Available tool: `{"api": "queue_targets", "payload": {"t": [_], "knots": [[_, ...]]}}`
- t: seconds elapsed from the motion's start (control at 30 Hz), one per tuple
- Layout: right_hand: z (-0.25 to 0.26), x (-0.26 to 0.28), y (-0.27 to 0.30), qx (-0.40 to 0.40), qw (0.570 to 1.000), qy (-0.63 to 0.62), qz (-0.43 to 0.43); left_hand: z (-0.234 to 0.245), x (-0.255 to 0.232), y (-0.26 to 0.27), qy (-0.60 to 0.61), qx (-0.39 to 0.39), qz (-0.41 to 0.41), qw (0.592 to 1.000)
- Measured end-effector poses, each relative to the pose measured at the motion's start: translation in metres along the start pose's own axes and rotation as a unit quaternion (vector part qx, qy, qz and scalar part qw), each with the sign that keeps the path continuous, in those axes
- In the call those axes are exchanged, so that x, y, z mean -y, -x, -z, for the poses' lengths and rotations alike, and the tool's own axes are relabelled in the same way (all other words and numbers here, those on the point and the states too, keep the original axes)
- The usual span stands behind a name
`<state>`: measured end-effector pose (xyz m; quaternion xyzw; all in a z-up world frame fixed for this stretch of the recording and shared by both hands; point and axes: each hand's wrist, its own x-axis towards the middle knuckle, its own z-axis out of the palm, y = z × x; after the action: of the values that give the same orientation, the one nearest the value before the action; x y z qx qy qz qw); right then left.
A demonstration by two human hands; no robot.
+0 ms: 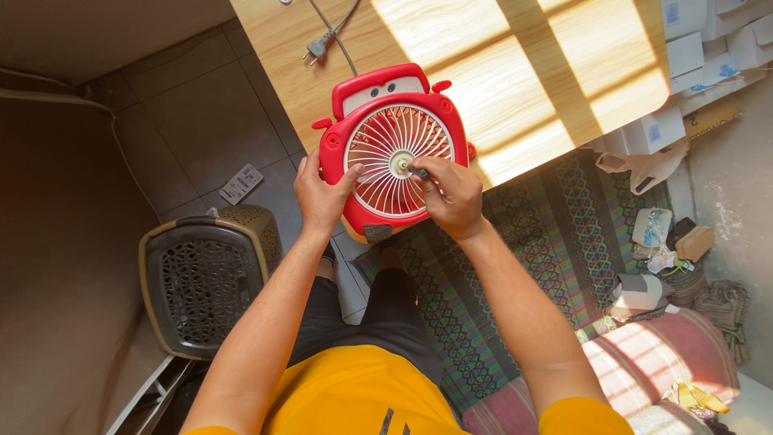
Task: The person uses a screwdriver to remove screws from the back and front of a red portable fan. They remove the rear grille, then the front grille, and finally the central hub cap, leaving the fan blades exposed.
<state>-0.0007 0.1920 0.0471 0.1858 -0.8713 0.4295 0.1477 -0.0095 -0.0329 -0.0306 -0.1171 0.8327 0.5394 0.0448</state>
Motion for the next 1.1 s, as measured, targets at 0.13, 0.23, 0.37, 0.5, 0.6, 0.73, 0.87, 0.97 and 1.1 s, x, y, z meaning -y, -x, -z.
{"api": "queue_targets", "payload": {"t": [0.13,0.23,0.37,0.5,0.6,0.73,0.87,0.97,1.1], "knots": [[0.019,-0.003,-0.02,0.094,0.994,0.004,0.064,0.001,-0.003,-0.001,0.006,0.004,-0.007,1.0],[0.035,-0.002,-0.036,0.176,0.978,0.007,0.109,0.002,-0.005,0.001,0.013,0.002,-0.014,1.0],[0.046,-0.005,-0.062,0.269,0.946,0.023,0.177,0.003,-0.006,-0.005,0.009,0.008,-0.027,1.0],[0.047,-0.014,-0.078,0.315,0.922,0.028,0.223,0.003,-0.006,-0.01,-0.008,0.007,-0.035,0.999],[0.035,-0.01,-0.064,0.207,0.971,-0.043,0.116,0.0,-0.01,-0.008,-0.016,-0.014,-0.044,0.999],[-0.012,0.008,-0.018,0.009,0.92,-0.354,-0.168,-0.003,-0.014,0.001,-0.004,-0.023,-0.044,0.999],[-0.06,0.013,0.005,-0.152,0.892,-0.372,-0.206,-0.002,-0.016,0.002,0.005,-0.02,-0.033,0.999],[-0.075,0.004,0.008,-0.21,0.897,-0.329,-0.206,-0.003,-0.019,0.001,0.004,-0.011,-0.028,1.0],[-0.076,-0.009,0.004,-0.185,0.919,-0.319,-0.139,0.0,-0.021,0.0,0.012,0.002,-0.004,1.0]]}}
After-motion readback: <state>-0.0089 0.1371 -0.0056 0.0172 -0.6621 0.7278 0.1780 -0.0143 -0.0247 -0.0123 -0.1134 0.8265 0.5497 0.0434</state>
